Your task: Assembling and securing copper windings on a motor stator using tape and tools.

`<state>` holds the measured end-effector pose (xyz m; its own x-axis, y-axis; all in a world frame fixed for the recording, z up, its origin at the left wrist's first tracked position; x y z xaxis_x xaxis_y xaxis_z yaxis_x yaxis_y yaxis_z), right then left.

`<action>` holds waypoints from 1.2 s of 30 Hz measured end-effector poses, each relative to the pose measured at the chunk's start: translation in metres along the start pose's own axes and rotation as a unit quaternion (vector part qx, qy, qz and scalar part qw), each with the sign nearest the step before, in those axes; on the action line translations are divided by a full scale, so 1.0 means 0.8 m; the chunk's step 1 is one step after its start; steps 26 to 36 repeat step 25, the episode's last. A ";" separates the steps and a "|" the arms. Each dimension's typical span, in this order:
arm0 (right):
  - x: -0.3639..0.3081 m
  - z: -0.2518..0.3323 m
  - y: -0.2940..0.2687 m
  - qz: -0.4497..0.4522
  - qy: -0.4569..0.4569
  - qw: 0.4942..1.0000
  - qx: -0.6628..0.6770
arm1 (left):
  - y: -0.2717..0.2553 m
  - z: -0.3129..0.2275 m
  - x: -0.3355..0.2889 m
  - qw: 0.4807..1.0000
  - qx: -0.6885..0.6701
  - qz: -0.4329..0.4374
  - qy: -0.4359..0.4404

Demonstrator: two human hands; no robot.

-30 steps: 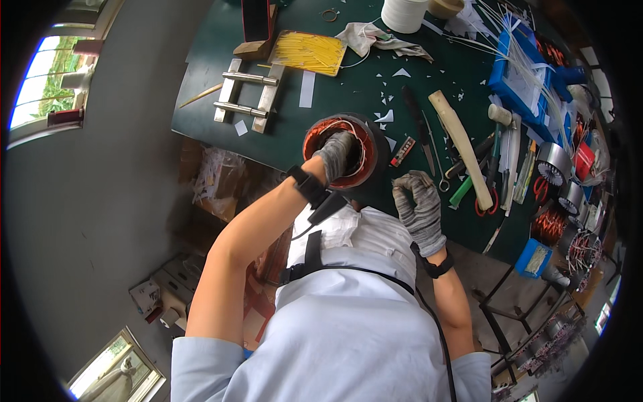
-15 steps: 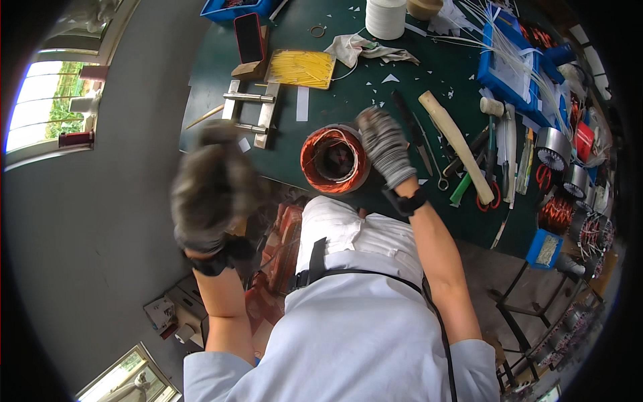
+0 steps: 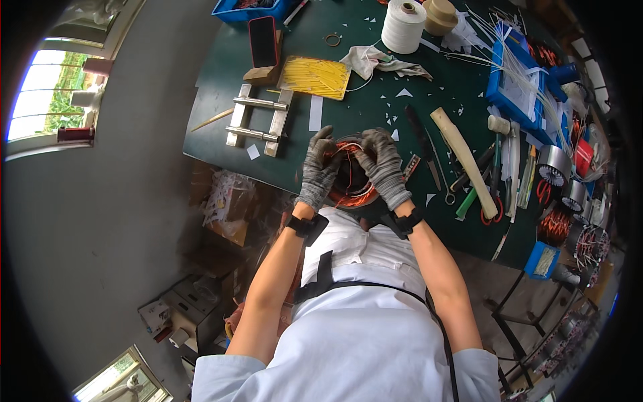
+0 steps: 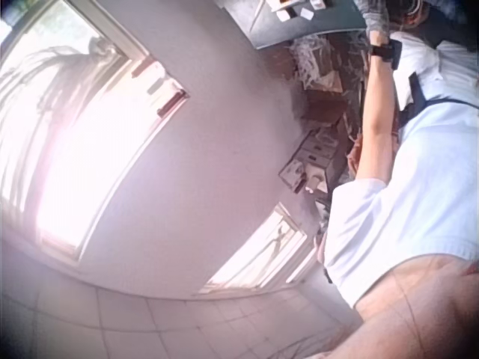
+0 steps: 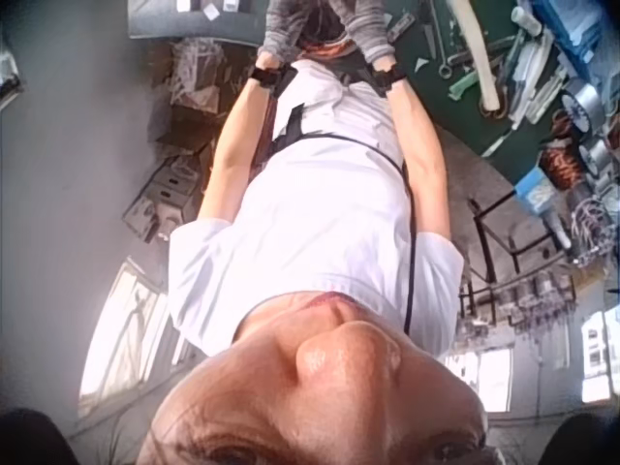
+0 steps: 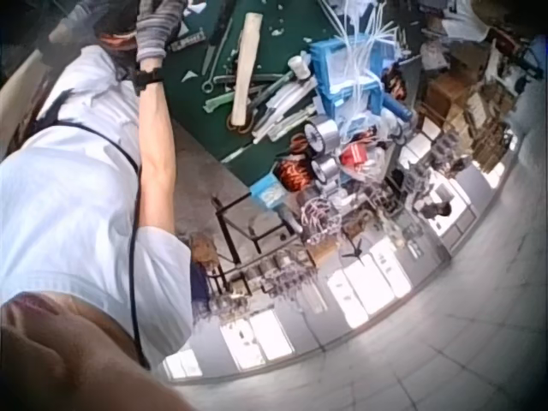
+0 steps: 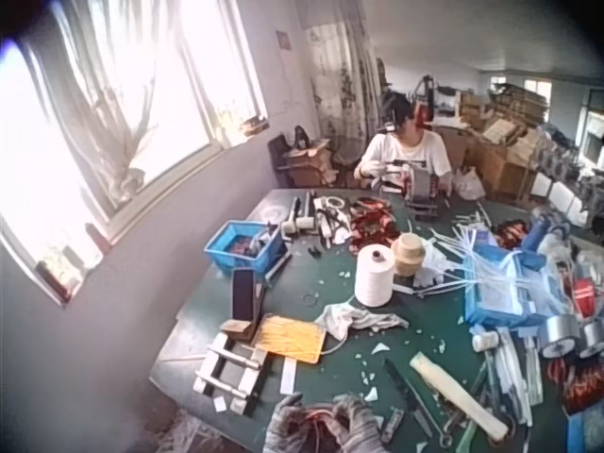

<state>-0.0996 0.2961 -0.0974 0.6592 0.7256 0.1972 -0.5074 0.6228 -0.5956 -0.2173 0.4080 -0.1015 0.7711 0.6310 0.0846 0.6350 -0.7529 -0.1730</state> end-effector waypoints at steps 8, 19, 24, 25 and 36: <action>0.028 0.019 -0.001 0.121 -0.098 0.983 -0.096 | -0.006 -0.005 0.012 0.984 -0.146 0.029 -0.097; 0.020 -0.017 -0.010 -0.040 0.208 0.910 0.355 | 0.004 -0.026 0.013 0.965 0.234 0.053 0.106; -0.022 -0.053 -0.038 -0.033 0.343 0.685 0.642 | -0.060 0.032 0.037 0.850 -0.500 -0.077 -0.148; -0.039 -0.064 -0.042 -0.002 0.305 0.666 0.681 | -0.091 0.029 0.045 0.826 -0.553 -0.018 -0.113; -0.039 -0.064 -0.042 -0.002 0.305 0.666 0.681 | -0.091 0.029 0.045 0.826 -0.553 -0.018 -0.113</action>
Point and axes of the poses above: each hand's wrist, its own x-axis towards the middle knuckle, its own y-axis out of the palm, z = x × y, the point moved 2 cm from there along x, towards the middle knuckle, and after that the axes turned 7 degrees about -x, right-handed, at the moved point
